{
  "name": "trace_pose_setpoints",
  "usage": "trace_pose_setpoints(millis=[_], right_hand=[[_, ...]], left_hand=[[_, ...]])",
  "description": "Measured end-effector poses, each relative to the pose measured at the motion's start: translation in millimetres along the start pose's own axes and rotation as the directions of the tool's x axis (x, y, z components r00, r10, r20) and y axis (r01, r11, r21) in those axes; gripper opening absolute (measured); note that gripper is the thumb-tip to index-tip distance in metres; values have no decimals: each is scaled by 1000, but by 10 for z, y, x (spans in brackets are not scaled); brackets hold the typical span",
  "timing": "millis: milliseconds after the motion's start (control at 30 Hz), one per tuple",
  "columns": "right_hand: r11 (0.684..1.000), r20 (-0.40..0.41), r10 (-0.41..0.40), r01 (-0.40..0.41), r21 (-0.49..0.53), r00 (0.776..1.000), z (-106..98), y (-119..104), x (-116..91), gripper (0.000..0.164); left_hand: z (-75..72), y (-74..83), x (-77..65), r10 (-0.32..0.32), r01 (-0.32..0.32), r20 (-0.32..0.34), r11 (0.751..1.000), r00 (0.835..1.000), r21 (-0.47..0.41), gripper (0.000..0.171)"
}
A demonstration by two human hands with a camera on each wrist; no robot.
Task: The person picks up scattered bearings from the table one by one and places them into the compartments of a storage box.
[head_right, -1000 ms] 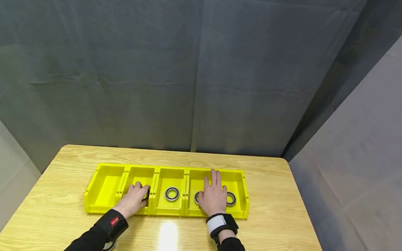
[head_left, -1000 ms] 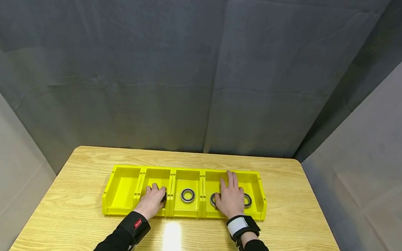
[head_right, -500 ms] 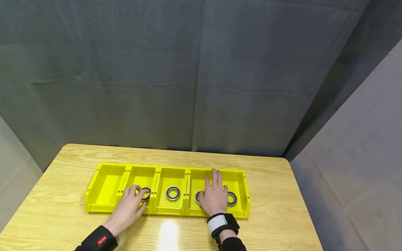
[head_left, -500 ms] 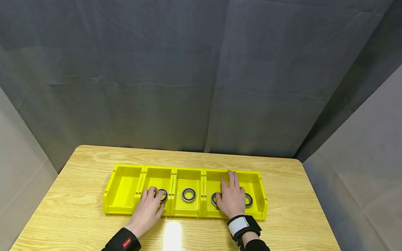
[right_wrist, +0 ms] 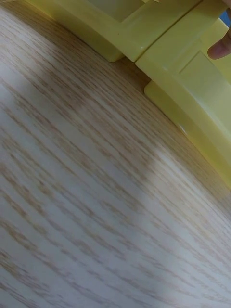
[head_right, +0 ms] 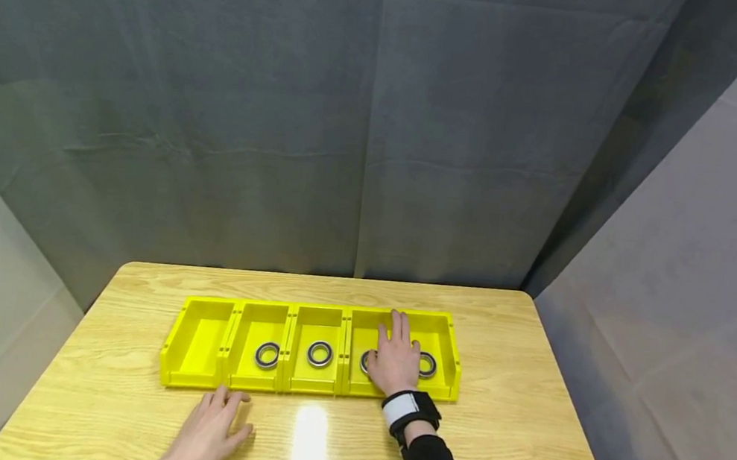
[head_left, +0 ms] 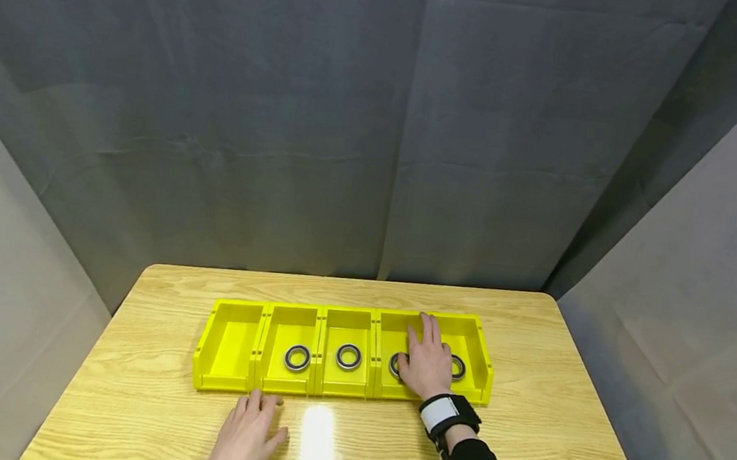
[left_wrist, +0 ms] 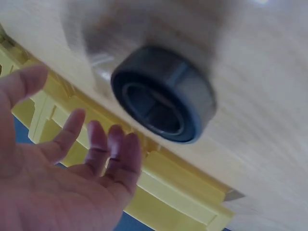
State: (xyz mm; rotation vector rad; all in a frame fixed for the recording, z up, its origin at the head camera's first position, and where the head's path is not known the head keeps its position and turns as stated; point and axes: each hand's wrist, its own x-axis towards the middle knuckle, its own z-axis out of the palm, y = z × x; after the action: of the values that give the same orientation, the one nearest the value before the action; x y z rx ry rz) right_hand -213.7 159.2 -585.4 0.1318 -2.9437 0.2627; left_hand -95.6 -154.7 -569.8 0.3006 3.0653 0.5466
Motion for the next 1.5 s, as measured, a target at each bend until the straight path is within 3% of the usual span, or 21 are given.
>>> trace_pose_setpoints(millis=[267,700,1133,1367,1500], right_hand=[[1000,-24,-8,8,-15,1000,5,3,3,53],[1000,-33,-17,17,-4,999,18,6,6,52],[1000,-12,-4,4,-2,1000,3,-8,4,53],[1000,-7,-4,4,0,1000,13,-5,8,53],[1000,-26,-11,11,3,1000,3,-10,0,51]], left_hand=[[-3,-22,-144,-104,117,170,991,980,-66,47],[-7,-170,-199,-151,145,160,988,976,44,52],[-67,-303,-201,-233,260,257,963,938,-74,48],[-95,-315,-237,-208,246,253,961,945,-129,40],[-101,-314,-231,-222,263,269,956,937,-129,37]])
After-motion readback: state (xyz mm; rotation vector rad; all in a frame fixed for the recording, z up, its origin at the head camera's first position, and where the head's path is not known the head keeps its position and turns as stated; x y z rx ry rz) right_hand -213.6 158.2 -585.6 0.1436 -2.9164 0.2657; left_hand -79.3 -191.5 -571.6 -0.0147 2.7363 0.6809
